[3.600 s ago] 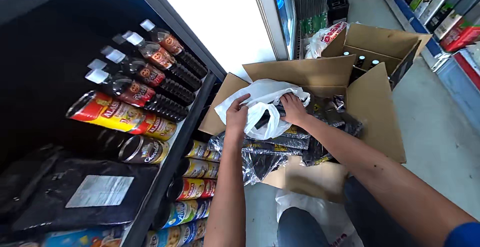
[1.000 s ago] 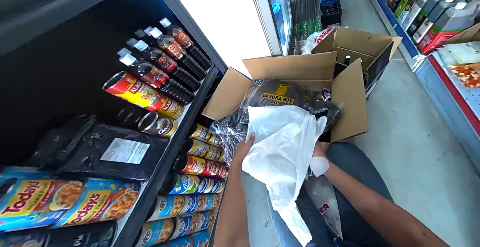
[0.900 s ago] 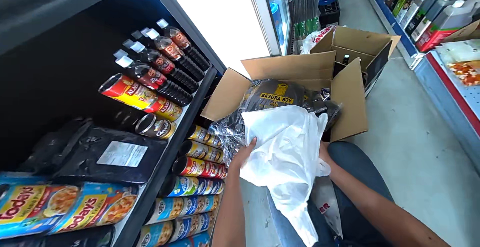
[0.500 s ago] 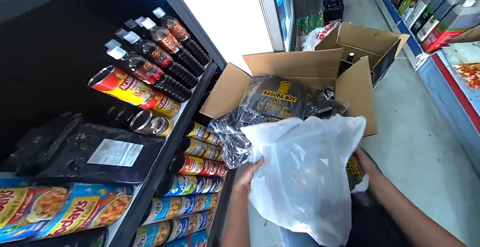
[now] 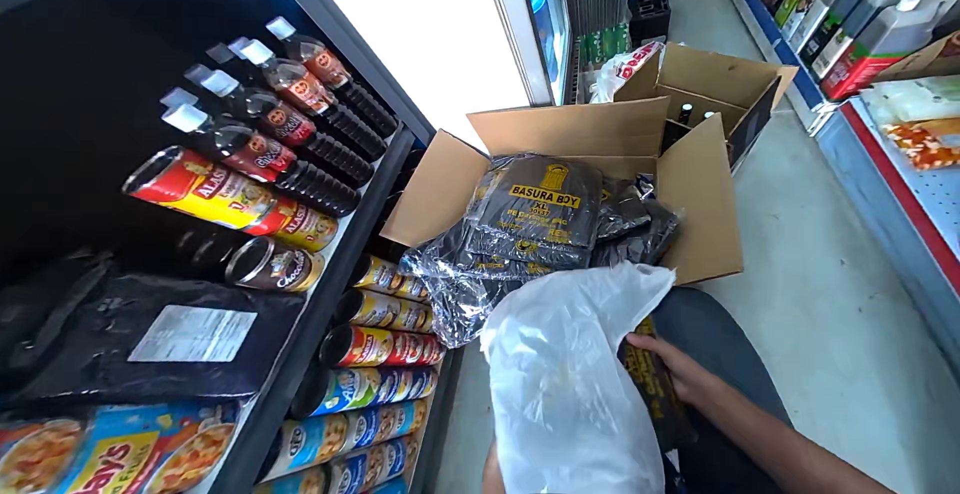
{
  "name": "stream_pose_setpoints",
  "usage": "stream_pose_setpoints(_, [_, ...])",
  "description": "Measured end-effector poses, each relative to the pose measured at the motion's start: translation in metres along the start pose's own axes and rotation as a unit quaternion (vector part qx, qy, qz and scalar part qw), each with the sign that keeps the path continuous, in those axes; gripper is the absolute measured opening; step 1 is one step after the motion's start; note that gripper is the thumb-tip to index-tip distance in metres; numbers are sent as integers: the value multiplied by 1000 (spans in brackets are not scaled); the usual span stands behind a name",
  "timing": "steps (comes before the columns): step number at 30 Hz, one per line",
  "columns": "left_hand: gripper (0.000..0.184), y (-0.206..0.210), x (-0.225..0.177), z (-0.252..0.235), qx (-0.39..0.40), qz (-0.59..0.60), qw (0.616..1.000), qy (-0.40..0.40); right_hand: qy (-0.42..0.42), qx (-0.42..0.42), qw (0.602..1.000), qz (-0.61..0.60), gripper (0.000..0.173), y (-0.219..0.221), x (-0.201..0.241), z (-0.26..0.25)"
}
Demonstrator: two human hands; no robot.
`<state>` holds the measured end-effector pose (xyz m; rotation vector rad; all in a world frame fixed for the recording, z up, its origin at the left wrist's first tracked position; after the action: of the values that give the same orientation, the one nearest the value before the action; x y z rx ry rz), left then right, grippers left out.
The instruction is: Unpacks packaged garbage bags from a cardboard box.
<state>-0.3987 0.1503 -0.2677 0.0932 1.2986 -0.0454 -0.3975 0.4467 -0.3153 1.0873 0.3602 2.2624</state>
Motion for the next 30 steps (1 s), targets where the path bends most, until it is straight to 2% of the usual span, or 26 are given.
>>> stream_pose_setpoints(1, [38,-5,-3,-1,-30,-28,999,-35,22,9,1000,1,45,4,-13,-6])
stream_pose_setpoints(2, [36,-1,-17,-10,-49,-40,991,-115,40,11,999,23,56,5,-25,-11])
stream_pose_setpoints(3, [33,-4,-23,-21,-36,-46,984,-166,56,-1,997,55,70,5,-33,-15])
stream_pose_setpoints(5, [28,-25,-5,-35,22,-93,982,-164,79,-37,989,117,89,2,-36,-17])
stream_pose_setpoints(7, [39,-33,1,-30,44,-155,976,-147,63,-50,985,152,93,0,-30,-15])
stream_pose_setpoints(9, [40,-22,-9,-22,-19,-133,975,-175,37,-50,985,161,90,0,-28,-13])
stream_pose_setpoints(10, [37,0,-32,-23,-83,-113,961,-239,30,-48,986,158,88,0,-29,-11])
stream_pose_setpoints(11, [35,17,-43,-22,-135,-103,956,-238,25,-48,987,150,85,-1,-31,-10])
stream_pose_setpoints(12, [35,22,-37,-16,-151,-71,973,-162,18,-54,988,142,83,-2,-36,-10])
stream_pose_setpoints(13, [37,18,-20,-12,-137,-45,987,-65,9,-67,989,133,80,-3,-40,-10])
stream_pose_setpoints(14, [36,17,-12,-11,-126,-31,992,-6,-1,-83,988,127,77,-3,-45,-9])
stream_pose_setpoints(15, [33,18,-11,-11,-123,-41,991,21,-12,-102,987,125,76,-3,-50,-8])
stream_pose_setpoints(18, [24,23,-25,-17,-145,-144,979,2,-25,-130,983,123,74,-2,-60,-7])
stream_pose_setpoints(21, [26,36,-45,-15,-139,-220,965,-13,36,-85,993,77,78,-5,-60,-6])
stream_pose_setpoints(24, [30,26,-38,-16,-111,-254,960,28,65,-43,997,3,60,-3,-56,-4])
stream_pose_setpoints(27, [29,22,-36,-14,-100,-288,951,46,50,-24,998,-42,49,-6,-53,4])
stream_pose_setpoints(28, [29,28,-43,-11,-106,-274,956,22,38,-17,998,-52,46,-6,-50,10])
stream_pose_setpoints(29, [29,42,-62,-11,-118,-249,960,-57,27,-7,998,-54,42,-8,-46,17])
stream_pose_setpoints(30, [30,63,-94,-15,-127,-225,947,-190,16,11,999,-51,39,-11,-40,26])
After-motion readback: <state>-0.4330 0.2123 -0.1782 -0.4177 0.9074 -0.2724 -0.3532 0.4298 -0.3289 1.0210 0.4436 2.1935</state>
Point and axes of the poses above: each hand's wrist, its own z-axis away from the middle knuckle, its own y-axis out of the palm, x = y × z, the point moved 1 cm from there along -z, towards the middle knuckle, and after that the axes turned 5 degrees about z, right-handed, at the moved point
